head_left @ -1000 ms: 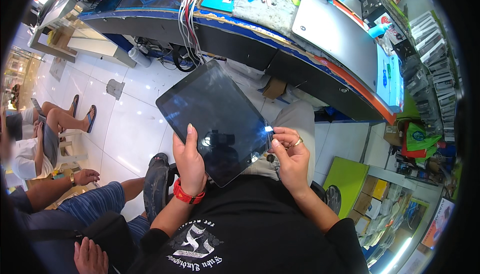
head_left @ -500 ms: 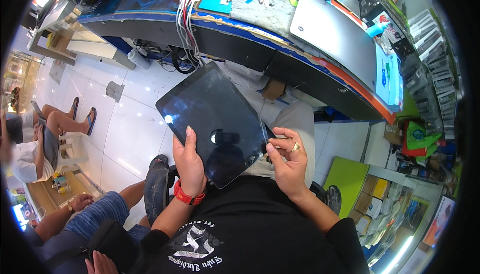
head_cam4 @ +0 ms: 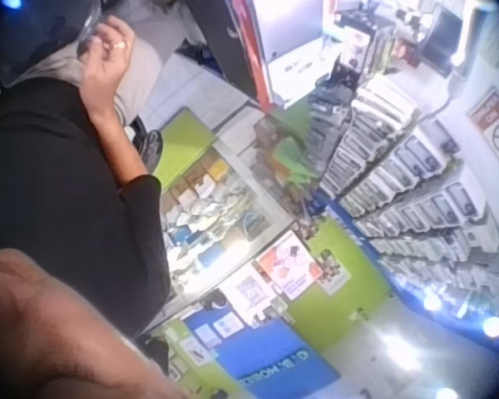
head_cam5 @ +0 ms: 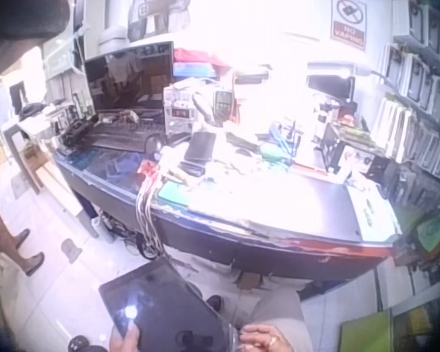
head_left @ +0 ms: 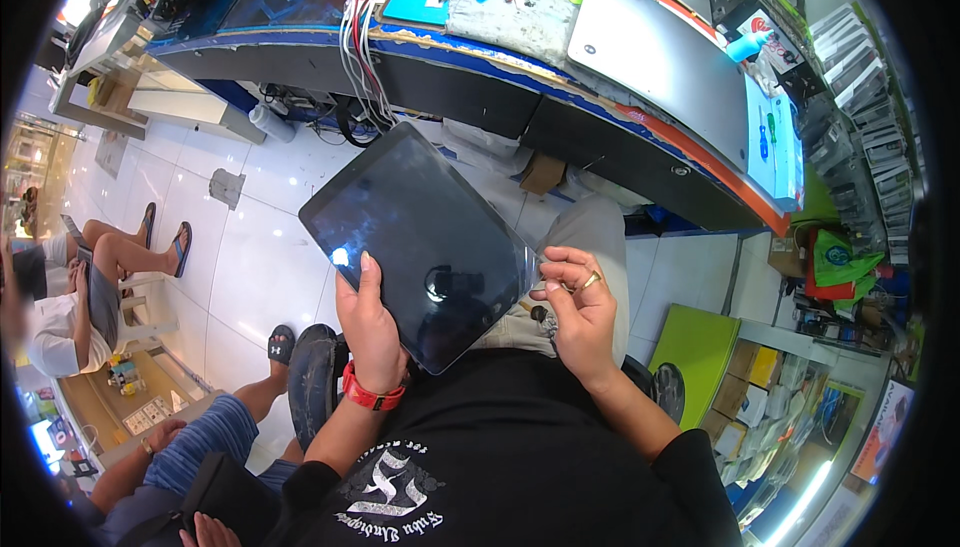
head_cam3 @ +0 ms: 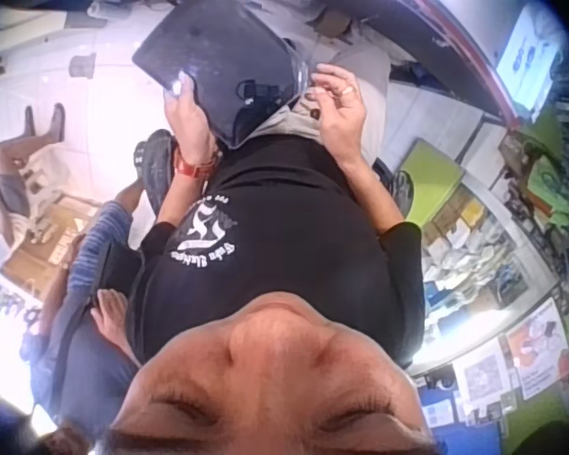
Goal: The person handles a laptop, turning it over to view the bottom case, then receives a tablet from another person and looks at the edges and screen before returning to the laptop.
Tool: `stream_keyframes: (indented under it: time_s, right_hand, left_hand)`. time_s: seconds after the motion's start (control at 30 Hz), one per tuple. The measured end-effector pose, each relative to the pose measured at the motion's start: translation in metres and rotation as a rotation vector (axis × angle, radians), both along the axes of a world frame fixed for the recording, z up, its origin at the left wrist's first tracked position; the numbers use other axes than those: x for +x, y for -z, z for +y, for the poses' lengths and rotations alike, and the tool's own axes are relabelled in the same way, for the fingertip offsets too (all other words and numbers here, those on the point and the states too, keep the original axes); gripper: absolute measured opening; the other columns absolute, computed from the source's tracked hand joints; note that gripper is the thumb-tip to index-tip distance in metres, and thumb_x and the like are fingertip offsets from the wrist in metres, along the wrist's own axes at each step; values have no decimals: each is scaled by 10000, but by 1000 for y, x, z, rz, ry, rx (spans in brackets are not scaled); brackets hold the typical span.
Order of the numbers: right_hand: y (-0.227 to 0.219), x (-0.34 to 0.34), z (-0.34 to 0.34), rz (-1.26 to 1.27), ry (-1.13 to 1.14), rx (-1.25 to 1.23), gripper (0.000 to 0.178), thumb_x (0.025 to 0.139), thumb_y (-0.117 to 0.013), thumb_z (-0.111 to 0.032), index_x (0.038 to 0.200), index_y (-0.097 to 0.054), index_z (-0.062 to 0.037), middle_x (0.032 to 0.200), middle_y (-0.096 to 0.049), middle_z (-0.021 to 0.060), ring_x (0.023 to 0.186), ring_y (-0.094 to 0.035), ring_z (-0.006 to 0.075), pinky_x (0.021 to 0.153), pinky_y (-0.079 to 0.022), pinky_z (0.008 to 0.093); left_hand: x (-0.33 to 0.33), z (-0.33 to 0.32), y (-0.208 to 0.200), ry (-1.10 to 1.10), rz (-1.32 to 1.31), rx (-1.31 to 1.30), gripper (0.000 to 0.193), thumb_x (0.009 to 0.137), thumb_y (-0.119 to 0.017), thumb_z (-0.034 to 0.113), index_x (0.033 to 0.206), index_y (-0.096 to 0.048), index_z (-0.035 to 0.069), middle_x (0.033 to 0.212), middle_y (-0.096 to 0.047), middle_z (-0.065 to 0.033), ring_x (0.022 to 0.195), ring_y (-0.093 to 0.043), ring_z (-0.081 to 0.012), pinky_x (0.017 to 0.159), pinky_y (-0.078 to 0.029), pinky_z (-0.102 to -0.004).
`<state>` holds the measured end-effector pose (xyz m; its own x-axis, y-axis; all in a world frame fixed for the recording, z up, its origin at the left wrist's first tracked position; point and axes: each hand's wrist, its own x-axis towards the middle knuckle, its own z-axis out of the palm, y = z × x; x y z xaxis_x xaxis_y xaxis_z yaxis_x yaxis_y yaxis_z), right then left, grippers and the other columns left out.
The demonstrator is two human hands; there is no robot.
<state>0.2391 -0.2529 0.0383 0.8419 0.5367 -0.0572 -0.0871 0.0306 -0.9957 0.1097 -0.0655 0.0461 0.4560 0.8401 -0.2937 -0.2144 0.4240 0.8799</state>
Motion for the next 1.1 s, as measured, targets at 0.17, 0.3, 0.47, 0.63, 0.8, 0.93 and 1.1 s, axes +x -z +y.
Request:
stream_keyframes:
  time_s: [0.17, 0.3, 0.47, 0.63, 0.8, 0.93, 1.1]
  right_hand:
    - [1, 3, 0, 57, -26, 2, 152, 977, -618, 35, 1113, -687, 36, 1314, -554, 139, 1055, -631, 162, 856, -618, 311]
    - [1, 3, 0, 53, -30, 7, 153, 973, -630, 34, 1115, -687, 33, 1309, -556, 132, 1048, -621, 151, 862, -611, 303]
    - [4, 3, -1, 66, -27, 19, 138, 969, -651, 25, 1102, -690, 25, 1302, -566, 127, 1039, -609, 139, 850, -601, 289]
    - [5, 4, -2, 64, -36, 4, 130, 966, -667, 10, 1094, -692, 13, 1300, -574, 122, 1043, -608, 135, 838, -584, 272]
    - [1, 1, -1, 61, -32, 7, 127, 953, -689, -10, 1080, -691, 5, 1289, -578, 117, 1059, -621, 141, 809, -566, 257]
    - [1, 1, 0, 49, -3, -64, 91, 939, -702, -21, 1020, -676, 9, 1276, -580, 121, 1048, -628, 145, 798, -562, 256]
    - [4, 4, 3, 51, 4, -99, 55, 922, -677, 9, 969, -650, 8, 1251, -583, 119, 1019, -624, 142, 790, -562, 261]
  left_hand:
    - [0, 1, -1, 2, -13, -19, 314, 1119, -491, 194, 1351, -510, -17, 1268, -642, -116, 1119, -636, -174, 1005, -493, -329]
    - [0, 0, 0, 33, -35, -48, 363, 1123, -478, 211, 1405, -483, -16, 1301, -628, -124, 1128, -646, -197, 984, -524, -349]
    - [0, -1, -1, 44, -34, -75, 388, 1121, -480, 218, 1430, -465, -16, 1316, -622, -131, 1137, -647, -213, 978, -532, -359]
    - [1, -1, -3, 43, -29, -72, 388, 1119, -483, 212, 1432, -456, -16, 1317, -621, -133, 1137, -647, -218, 980, -533, -359]
    - [-2, -2, 6, 11, 21, -11, 343, 1114, -497, 188, 1387, -497, -20, 1308, -626, -120, 1129, -630, -169, 1002, -490, -325]
    - [1, -5, 3, -18, 6, 68, 347, 1113, -494, 176, 1395, -491, -28, 1325, -613, -112, 1159, -603, -158, 1021, -471, -319]
    - [0, -13, -4, -36, 52, 164, 387, 1118, -485, 185, 1431, -470, -43, 1356, -603, -120, 1198, -595, -173, 1046, -466, -325]
